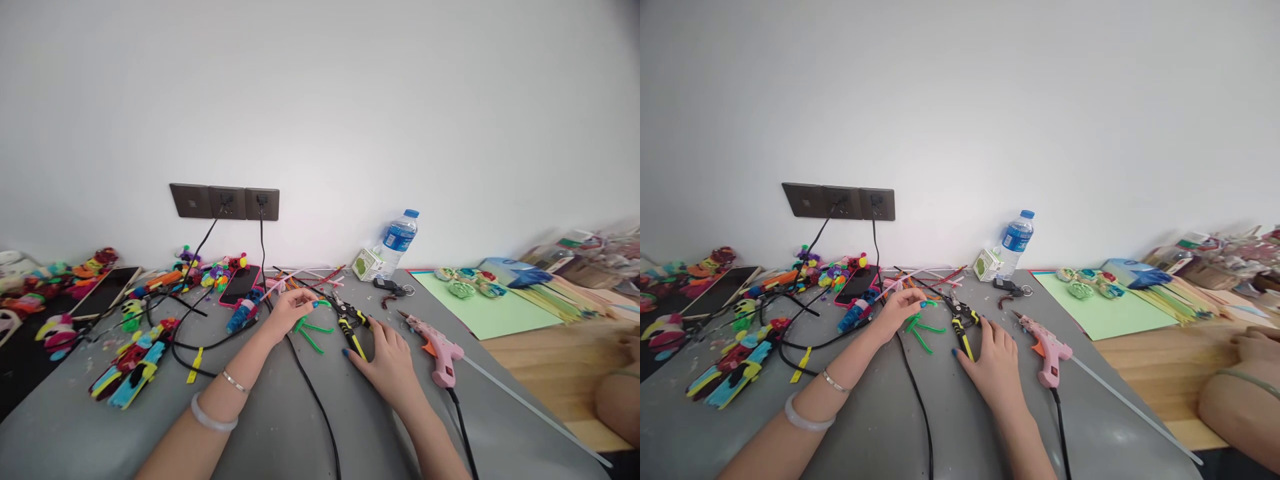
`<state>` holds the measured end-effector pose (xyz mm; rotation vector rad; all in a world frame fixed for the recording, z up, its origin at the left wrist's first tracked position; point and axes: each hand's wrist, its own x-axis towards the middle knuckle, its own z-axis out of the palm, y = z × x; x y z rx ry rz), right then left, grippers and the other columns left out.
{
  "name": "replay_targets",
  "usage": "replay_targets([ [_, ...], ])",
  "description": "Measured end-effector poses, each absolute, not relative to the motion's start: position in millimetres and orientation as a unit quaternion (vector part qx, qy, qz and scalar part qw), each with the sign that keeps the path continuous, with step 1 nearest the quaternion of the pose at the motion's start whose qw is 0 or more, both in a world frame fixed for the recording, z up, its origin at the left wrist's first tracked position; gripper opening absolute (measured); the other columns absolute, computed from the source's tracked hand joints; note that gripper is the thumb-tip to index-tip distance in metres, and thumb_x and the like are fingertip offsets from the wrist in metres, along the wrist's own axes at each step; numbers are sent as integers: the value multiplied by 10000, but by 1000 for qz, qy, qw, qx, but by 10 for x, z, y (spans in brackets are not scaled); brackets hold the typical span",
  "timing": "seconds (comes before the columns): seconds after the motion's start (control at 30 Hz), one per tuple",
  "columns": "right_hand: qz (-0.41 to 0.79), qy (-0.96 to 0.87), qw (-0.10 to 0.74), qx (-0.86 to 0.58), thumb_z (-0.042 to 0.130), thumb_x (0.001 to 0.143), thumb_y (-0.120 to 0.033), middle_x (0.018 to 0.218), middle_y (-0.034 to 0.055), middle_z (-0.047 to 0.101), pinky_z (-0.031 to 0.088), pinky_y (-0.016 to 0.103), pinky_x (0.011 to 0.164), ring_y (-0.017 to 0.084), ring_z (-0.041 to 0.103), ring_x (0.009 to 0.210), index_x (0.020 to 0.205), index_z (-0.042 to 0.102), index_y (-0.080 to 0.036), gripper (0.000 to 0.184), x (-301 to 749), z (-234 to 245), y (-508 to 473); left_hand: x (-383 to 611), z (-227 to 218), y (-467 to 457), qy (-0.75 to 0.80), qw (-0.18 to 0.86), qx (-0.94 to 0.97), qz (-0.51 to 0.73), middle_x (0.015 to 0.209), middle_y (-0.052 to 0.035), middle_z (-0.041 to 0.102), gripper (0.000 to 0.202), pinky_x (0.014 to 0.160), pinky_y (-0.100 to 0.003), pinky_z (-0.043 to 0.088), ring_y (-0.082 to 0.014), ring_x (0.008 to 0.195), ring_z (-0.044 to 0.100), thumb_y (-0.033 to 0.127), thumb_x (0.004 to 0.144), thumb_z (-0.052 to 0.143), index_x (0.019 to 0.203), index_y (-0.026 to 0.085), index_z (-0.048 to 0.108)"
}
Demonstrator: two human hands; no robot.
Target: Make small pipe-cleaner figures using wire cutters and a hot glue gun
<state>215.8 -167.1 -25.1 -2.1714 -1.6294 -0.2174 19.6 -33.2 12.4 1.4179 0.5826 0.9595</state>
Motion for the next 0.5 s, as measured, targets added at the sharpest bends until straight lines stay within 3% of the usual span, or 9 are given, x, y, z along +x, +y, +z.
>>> replay_targets([
  [0.13,-61,-583,140,-798,615,747,-339,1104,156,594,423,412,857,325,570,984,1309,479,-104,624,2173,-71,-1635,206,117,-334,282,599,600,449,659,30,500,150,589,-219,336,-100,611,434,287,682,655,701,160,578],
  [0.27,-30,-565,86,-820,649,676,-271,1058,186,586,434,394,806,343,584,964,1228,520,-47,609,2217,63,-1613,218,98,-309,338,569,561,497,596,53,446,117,552,-211,311,-90,559,396,244,657,608,641,168,521],
  [0.4,29,-565,131,-814,587,685,-236,1069,155,571,453,336,765,283,609,941,1104,534,-100,443,2200,90,-1630,218,81,-274,367,552,540,519,566,56,448,121,552,-215,319,-92,543,404,241,657,602,617,171,511],
  [0.5,66,-552,199,-807,551,692,-254,1052,117,613,462,320,743,265,625,942,1116,483,-152,442,2103,83,-1658,216,67,-260,371,549,539,520,568,52,468,116,556,-220,333,-96,543,422,254,673,611,636,167,544],
])
